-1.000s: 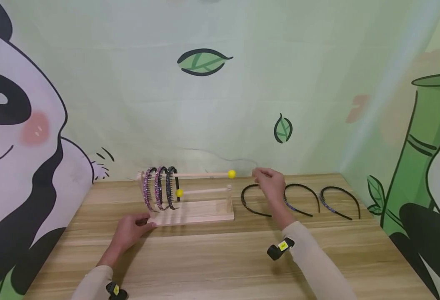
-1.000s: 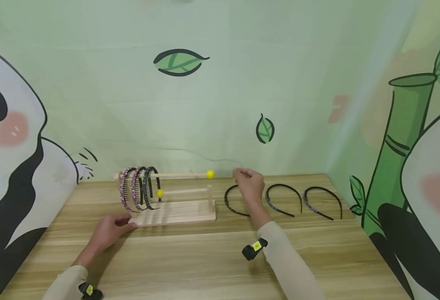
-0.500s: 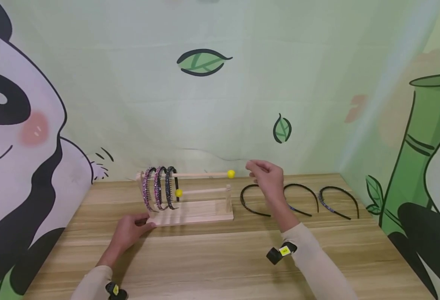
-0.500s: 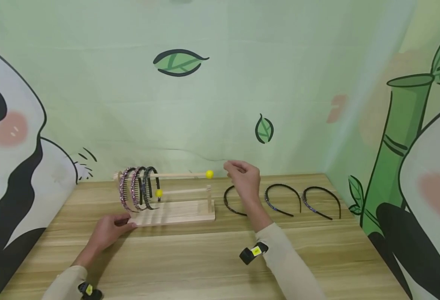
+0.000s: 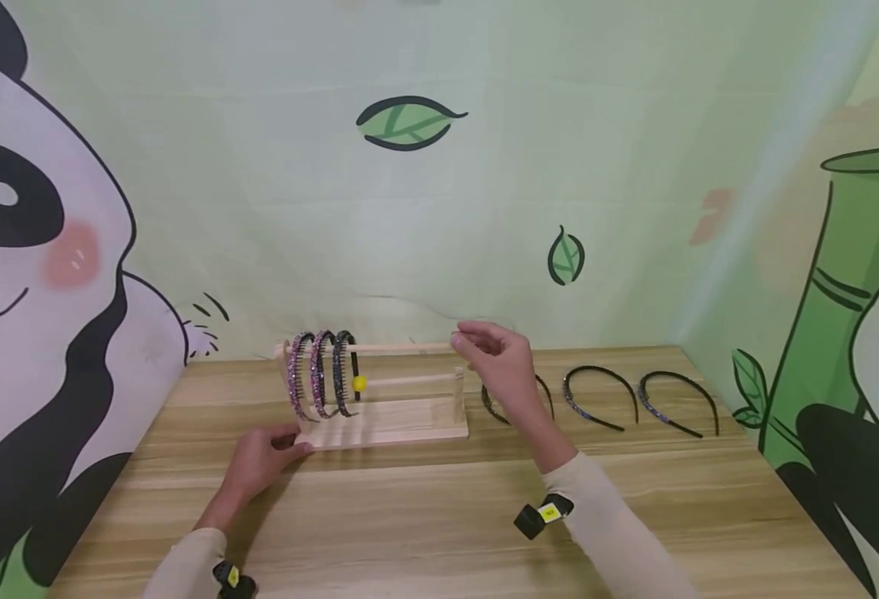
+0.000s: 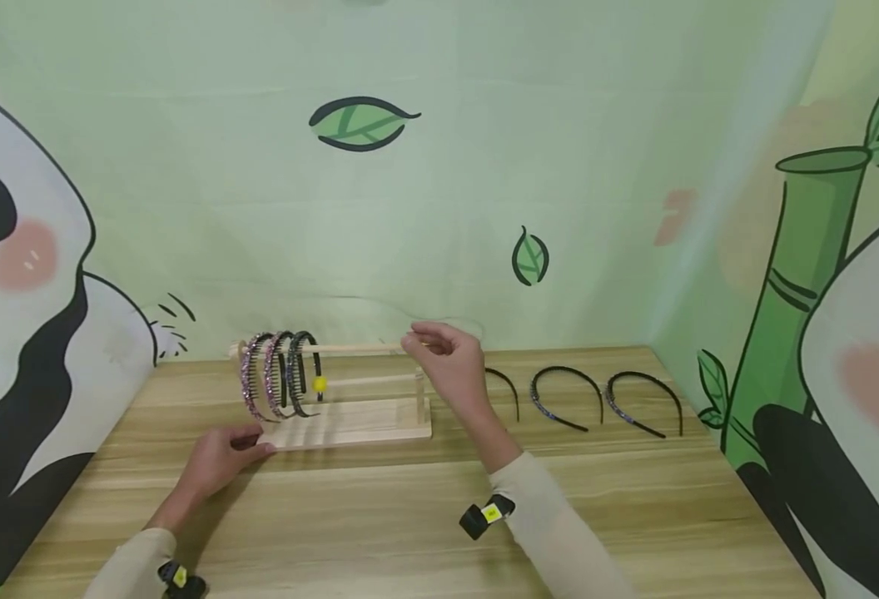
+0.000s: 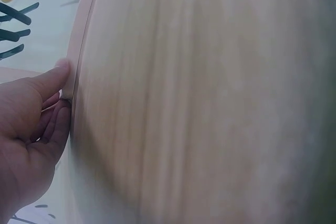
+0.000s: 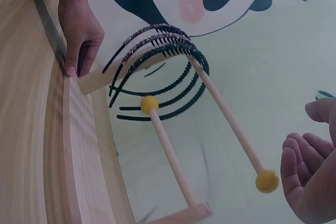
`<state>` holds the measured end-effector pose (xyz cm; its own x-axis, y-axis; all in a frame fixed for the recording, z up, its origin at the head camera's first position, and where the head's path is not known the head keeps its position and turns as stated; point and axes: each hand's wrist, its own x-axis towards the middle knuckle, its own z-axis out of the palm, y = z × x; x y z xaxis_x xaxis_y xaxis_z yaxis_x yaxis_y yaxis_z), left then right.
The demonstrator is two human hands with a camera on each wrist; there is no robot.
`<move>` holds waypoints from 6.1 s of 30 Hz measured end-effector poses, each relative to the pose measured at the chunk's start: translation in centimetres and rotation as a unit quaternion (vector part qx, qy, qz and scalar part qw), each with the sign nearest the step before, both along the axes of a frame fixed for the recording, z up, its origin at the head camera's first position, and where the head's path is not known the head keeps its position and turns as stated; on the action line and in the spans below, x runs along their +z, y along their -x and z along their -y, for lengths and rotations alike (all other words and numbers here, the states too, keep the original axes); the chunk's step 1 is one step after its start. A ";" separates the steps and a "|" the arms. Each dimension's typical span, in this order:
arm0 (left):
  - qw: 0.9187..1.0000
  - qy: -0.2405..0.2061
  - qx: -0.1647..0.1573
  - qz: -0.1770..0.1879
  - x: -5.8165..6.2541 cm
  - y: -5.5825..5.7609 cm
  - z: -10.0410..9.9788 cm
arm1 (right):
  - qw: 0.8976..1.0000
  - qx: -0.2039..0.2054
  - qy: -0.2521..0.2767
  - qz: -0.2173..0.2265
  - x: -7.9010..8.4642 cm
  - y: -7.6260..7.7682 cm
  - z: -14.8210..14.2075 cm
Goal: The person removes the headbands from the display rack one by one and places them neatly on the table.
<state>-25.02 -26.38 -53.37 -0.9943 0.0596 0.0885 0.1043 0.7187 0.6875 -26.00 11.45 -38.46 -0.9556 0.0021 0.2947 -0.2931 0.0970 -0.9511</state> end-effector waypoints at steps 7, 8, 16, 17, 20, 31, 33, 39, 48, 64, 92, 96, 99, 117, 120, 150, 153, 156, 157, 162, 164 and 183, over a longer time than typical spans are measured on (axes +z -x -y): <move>1.000 -0.007 0.001 0.000 -0.1 0.0 0.0 | 0.999 0.024 -0.018 -0.019 -0.4 -0.3 2.1; 1.000 -0.008 0.001 -0.001 -0.1 0.0 0.0 | 0.999 0.026 -0.022 -0.022 -0.4 -0.4 2.4; 1.000 -0.011 0.002 0.000 -0.1 0.1 0.1 | 0.996 0.060 -0.051 -0.042 -0.8 -0.5 4.6; 1.000 -0.010 0.001 0.000 -0.1 0.1 0.1 | 0.996 0.063 -0.052 -0.040 -0.9 -0.5 4.8; 1.000 -0.013 0.001 0.001 -0.1 0.1 0.1 | 0.995 0.072 -0.055 -0.035 -1.2 -0.3 5.5; 1.000 -0.008 -0.002 0.001 -0.2 0.1 0.1 | 0.993 0.082 -0.080 -0.027 -2.3 -0.1 7.6; 1.000 -0.008 -0.002 0.002 -0.2 0.1 0.1 | 0.993 0.080 -0.085 -0.026 -2.5 -0.1 8.0; 1.000 -0.011 0.003 0.008 -0.2 0.2 0.1 | 0.992 0.076 -0.096 -0.019 -3.3 0.0 9.0; 1.000 -0.006 0.000 -0.002 -0.1 0.1 0.1 | 0.992 0.095 -0.076 0.020 -4.1 0.3 10.5; 1.000 -0.009 0.000 -0.005 -0.1 0.1 0.1 | 0.991 0.115 -0.060 0.040 -4.0 0.2 12.9; 1.000 -0.007 0.003 -0.007 0.1 0.0 -0.1 | 0.990 0.114 -0.074 0.046 -3.5 -0.1 13.2; 1.000 -0.008 0.003 -0.012 0.1 0.0 -0.2 | 0.990 0.113 -0.076 0.047 -3.5 0.0 13.2; 1.000 -0.006 0.005 -0.007 0.1 -0.1 -0.2 | 0.990 0.111 -0.077 0.048 -3.6 0.1 13.2; 1.000 -0.004 0.002 -0.008 0.0 -0.1 -0.2 | 0.990 0.092 -0.103 0.044 -2.9 0.3 12.2; 1.000 -0.002 0.000 -0.012 -0.1 0.0 0.0 | 0.990 0.090 -0.097 0.042 -2.7 0.4 12.0; 1.000 0.006 0.003 -0.010 -0.2 0.0 -0.1 | 0.994 0.085 -0.061 0.024 -1.0 0.1 9.2; 1.000 0.005 0.004 -0.010 -0.2 0.1 -0.1 | 0.995 0.084 -0.062 0.011 -0.8 0.1 9.0; 1.000 0.005 0.004 -0.010 -0.2 0.1 -0.1 | 0.995 0.081 -0.065 0.005 -0.7 0.1 8.7; 1.000 0.006 0.004 -0.010 -0.2 0.1 -0.1 | 0.995 0.081 -0.065 0.005 -0.6 0.0 8.7; 1.000 0.004 0.003 -0.008 -0.3 0.1 0.0 | 0.995 0.080 -0.067 0.007 -0.3 0.0 8.2; 1.000 0.003 0.003 -0.007 -0.3 0.1 -0.1 | 0.994 0.080 -0.069 0.005 -0.2 0.1 8.0; 1.000 0.003 0.009 0.012 0.0 0.0 -0.2 | 0.997 0.061 -0.052 -0.015 1.2 0.2 5.1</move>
